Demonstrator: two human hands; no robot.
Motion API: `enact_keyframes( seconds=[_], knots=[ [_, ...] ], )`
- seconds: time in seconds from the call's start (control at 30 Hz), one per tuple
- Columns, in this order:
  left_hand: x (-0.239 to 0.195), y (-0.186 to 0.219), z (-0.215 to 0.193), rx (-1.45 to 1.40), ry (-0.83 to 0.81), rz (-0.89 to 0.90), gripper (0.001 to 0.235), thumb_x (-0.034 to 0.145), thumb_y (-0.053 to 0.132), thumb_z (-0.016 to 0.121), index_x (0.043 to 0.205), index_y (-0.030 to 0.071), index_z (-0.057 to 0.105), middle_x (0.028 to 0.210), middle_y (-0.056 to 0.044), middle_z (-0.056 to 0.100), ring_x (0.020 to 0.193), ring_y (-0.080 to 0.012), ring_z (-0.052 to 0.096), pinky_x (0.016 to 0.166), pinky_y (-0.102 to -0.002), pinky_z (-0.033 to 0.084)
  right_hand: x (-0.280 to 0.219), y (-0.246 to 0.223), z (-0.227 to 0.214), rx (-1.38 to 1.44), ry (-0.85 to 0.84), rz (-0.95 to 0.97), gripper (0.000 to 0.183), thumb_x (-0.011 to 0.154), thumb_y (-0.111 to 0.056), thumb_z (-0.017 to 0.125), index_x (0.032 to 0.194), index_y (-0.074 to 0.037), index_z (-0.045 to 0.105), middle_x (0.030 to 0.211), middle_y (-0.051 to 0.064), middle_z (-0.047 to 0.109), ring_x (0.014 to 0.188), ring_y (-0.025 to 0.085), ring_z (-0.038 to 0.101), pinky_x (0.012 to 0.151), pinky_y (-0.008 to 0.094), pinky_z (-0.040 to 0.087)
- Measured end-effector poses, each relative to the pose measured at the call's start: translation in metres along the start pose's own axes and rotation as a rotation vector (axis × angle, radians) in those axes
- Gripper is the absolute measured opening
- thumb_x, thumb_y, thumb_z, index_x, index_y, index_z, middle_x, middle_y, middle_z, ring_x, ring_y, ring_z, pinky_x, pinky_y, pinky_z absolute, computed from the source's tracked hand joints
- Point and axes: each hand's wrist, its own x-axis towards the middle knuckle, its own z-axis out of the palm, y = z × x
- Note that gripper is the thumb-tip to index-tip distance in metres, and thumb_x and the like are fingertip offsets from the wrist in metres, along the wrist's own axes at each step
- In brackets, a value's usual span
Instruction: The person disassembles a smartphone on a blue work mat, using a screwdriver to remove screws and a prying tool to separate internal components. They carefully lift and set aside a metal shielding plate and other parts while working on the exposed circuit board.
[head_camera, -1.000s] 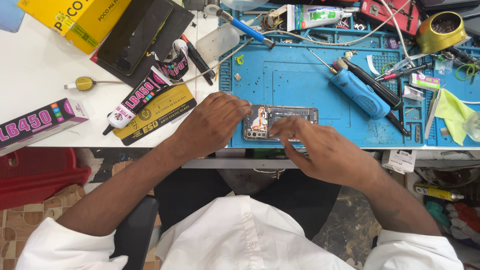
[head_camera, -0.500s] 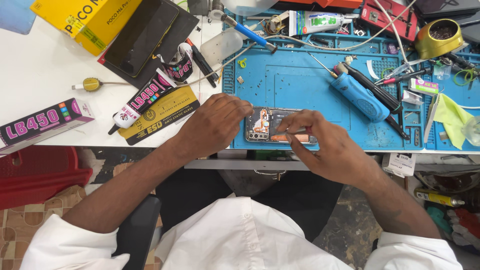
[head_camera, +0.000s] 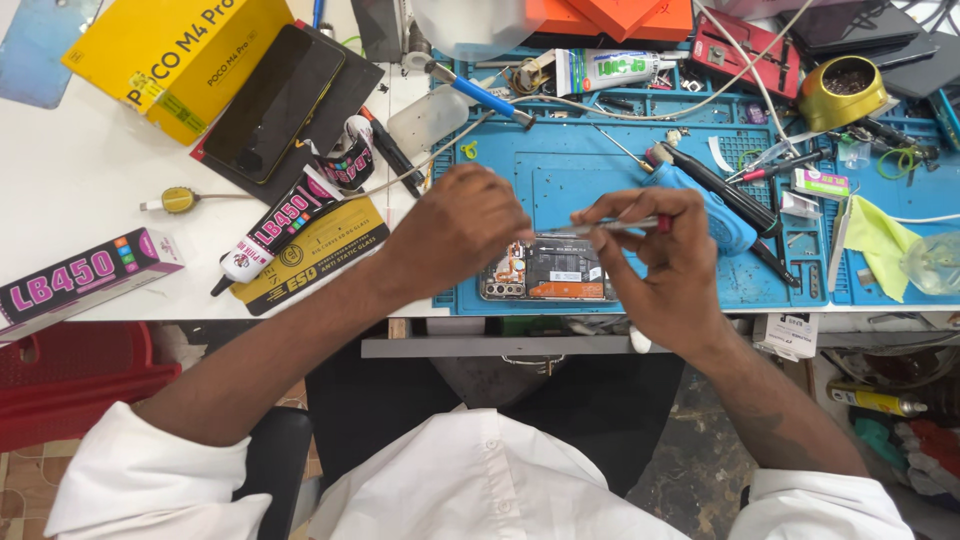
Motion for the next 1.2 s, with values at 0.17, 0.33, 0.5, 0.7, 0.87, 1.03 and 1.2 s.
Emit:
enact_keyframes(
  seconds=[0.17,0.33,0.5,0.7,0.87,1.03,1.2],
  knots=[
    [0.002,-0.015,0.009,-0.006,0.025,-0.160,0.012,0.096,0.020,0.075,0.102,0.009,0.075,0.100,-0.003,0.069,0.111,-0.0223,0.062,0.105,-0.044,0.046,0.003,-0.004,-0.006,-0.091,-0.076,0.078,0.036,0.101,0.011,0.062,0.122,-0.003,0.036,0.122,0.017,0.063,0.120,0.024,0.070,0.099,0.036,0.066],
    [-0.005,-0.013,0.011,0.015,0.019,-0.160,0.025,0.093,0.013,0.073,0.117,0.007,0.073,0.108,-0.008,0.068,0.111,-0.0243,0.061,0.105,-0.045,0.045,0.002,-0.007,0.004,-0.271,-0.308,0.067,0.036,0.093,0.007,0.068,0.118,-0.002,0.043,0.120,0.017,0.068,0.112,0.024,0.074,0.092,0.032,0.066],
    [-0.026,-0.001,-0.001,0.013,-0.007,-0.146,0.033,0.092,0.006,0.072,0.125,0.005,0.068,0.111,-0.007,0.068,0.117,-0.0262,0.061,0.106,-0.043,0.045,-0.001,-0.002,0.016,-0.308,-0.340,-0.022,0.039,0.092,0.006,0.068,0.121,0.000,0.043,0.123,0.020,0.066,0.114,0.028,0.074,0.093,0.035,0.066],
    [-0.049,0.014,-0.010,0.020,-0.039,-0.115,0.039,0.091,0.005,0.071,0.129,0.003,0.063,0.111,-0.009,0.067,0.116,-0.0275,0.061,0.107,-0.043,0.045,-0.006,0.003,0.023,-0.373,-0.317,-0.070,0.040,0.092,0.002,0.072,0.121,-0.003,0.045,0.117,0.016,0.071,0.108,0.027,0.076,0.091,0.036,0.063],
    [-0.051,0.013,-0.010,-0.002,0.007,-0.118,0.042,0.089,0.002,0.069,0.130,0.002,0.061,0.113,-0.009,0.068,0.117,-0.0276,0.062,0.108,-0.043,0.046,-0.005,0.005,0.027,-0.378,-0.334,-0.079,0.040,0.093,0.002,0.071,0.121,-0.002,0.044,0.117,0.016,0.071,0.109,0.027,0.076,0.092,0.037,0.063],
    [-0.051,0.012,-0.010,-0.022,0.014,-0.105,0.043,0.088,0.001,0.069,0.131,0.001,0.060,0.112,-0.009,0.067,0.117,-0.0260,0.062,0.108,-0.042,0.047,-0.006,0.004,0.029,-0.375,-0.356,-0.058,0.037,0.095,0.000,0.070,0.122,-0.003,0.044,0.120,0.014,0.071,0.112,0.029,0.075,0.093,0.038,0.062],
    [-0.050,0.013,-0.011,-0.039,0.012,-0.108,0.042,0.088,0.001,0.070,0.129,0.002,0.059,0.111,-0.009,0.068,0.117,-0.0254,0.062,0.107,-0.042,0.047,-0.007,0.001,0.029,-0.472,-0.388,-0.039,0.034,0.095,-0.005,0.070,0.121,-0.004,0.049,0.120,0.014,0.071,0.109,0.029,0.073,0.089,0.040,0.060]
  ],
)
